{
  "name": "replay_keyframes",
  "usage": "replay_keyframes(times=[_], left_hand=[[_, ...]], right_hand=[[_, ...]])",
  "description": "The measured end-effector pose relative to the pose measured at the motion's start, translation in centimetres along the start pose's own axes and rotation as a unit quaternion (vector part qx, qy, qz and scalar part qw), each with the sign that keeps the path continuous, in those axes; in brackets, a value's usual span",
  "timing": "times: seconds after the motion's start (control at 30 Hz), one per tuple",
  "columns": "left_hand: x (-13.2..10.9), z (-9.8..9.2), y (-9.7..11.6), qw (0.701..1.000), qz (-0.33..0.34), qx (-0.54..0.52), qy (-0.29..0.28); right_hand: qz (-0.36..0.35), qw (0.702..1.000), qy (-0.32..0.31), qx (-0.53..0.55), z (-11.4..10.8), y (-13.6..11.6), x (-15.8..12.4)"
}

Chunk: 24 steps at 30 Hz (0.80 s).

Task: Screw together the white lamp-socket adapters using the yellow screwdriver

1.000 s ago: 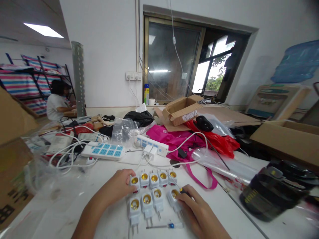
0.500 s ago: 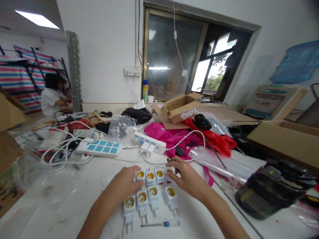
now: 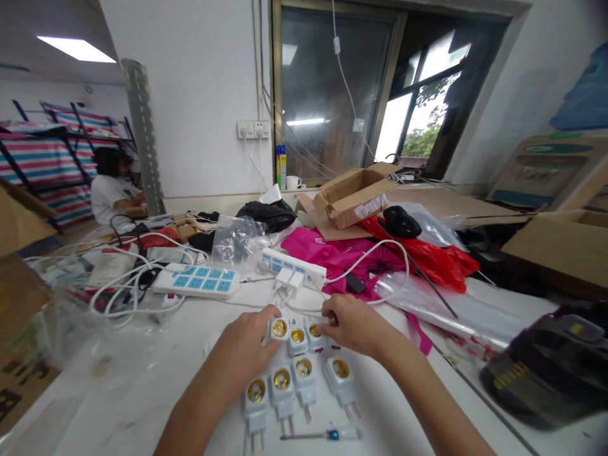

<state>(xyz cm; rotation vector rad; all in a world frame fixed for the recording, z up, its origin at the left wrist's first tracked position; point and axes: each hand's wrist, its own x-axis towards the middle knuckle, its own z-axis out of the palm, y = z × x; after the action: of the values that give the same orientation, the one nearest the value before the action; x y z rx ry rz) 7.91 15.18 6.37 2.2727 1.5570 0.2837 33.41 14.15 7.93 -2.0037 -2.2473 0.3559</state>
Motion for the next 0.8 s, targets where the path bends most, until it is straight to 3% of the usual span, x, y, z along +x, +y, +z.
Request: replay_keyframes(times=[0.27, 0.53, 0.8], left_hand=[[0.3, 2.0, -0.9, 0.998, -0.014, 0.042, -0.037], [-0.2, 1.5, 2.1, 0.998, -0.033, 0.054, -0.011], [0.3, 2.7, 3.3, 0.995, -0.06, 0.085, 0.005]], right_hand=[[0.011, 1.0, 0.007, -0.017, 0.3, -1.5, 0.1], [0.027, 0.999, 0.025, -0.027, 1.6, -1.9, 0.9], [0.016, 0.999, 0.023, -0.022, 1.2, -0.2, 1.2]])
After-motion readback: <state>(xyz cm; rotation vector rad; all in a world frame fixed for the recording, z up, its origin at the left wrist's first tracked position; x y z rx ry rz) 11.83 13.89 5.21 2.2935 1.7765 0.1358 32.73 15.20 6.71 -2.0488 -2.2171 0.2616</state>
